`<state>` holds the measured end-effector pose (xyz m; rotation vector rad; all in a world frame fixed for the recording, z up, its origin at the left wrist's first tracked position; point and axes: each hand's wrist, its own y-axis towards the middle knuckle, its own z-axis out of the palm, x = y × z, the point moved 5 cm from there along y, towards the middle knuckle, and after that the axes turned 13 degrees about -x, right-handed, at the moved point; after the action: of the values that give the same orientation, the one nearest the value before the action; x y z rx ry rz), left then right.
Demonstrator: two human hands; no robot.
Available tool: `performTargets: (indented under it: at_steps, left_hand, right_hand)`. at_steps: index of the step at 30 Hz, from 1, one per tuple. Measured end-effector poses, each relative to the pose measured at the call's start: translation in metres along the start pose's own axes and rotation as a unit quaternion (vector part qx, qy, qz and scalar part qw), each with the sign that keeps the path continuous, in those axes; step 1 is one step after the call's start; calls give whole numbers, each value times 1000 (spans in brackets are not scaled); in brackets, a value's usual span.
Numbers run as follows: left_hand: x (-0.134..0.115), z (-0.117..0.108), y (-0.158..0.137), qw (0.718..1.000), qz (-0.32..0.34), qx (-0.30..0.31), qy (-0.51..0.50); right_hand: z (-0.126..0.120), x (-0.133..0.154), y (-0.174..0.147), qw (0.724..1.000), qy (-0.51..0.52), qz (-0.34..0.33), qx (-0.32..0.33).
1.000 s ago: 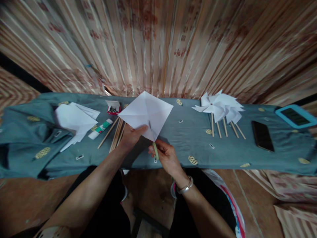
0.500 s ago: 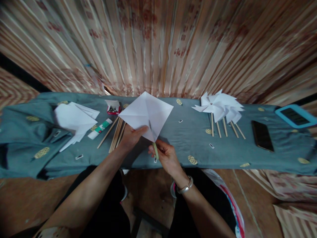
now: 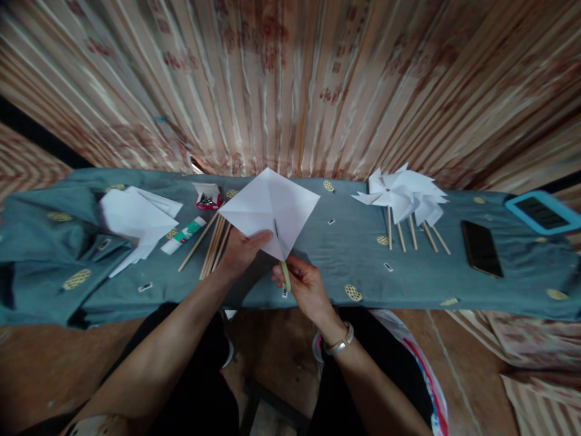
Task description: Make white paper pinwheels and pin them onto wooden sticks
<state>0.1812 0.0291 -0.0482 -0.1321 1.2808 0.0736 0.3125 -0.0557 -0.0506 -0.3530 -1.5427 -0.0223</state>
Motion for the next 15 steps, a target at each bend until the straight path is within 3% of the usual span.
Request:
performTargets:
  at_steps: [15]
  left_hand:
    - [-1,0,-1,1000,1,-2,-7]
  right_hand:
    - [1,0,-1,1000,9,12,-14]
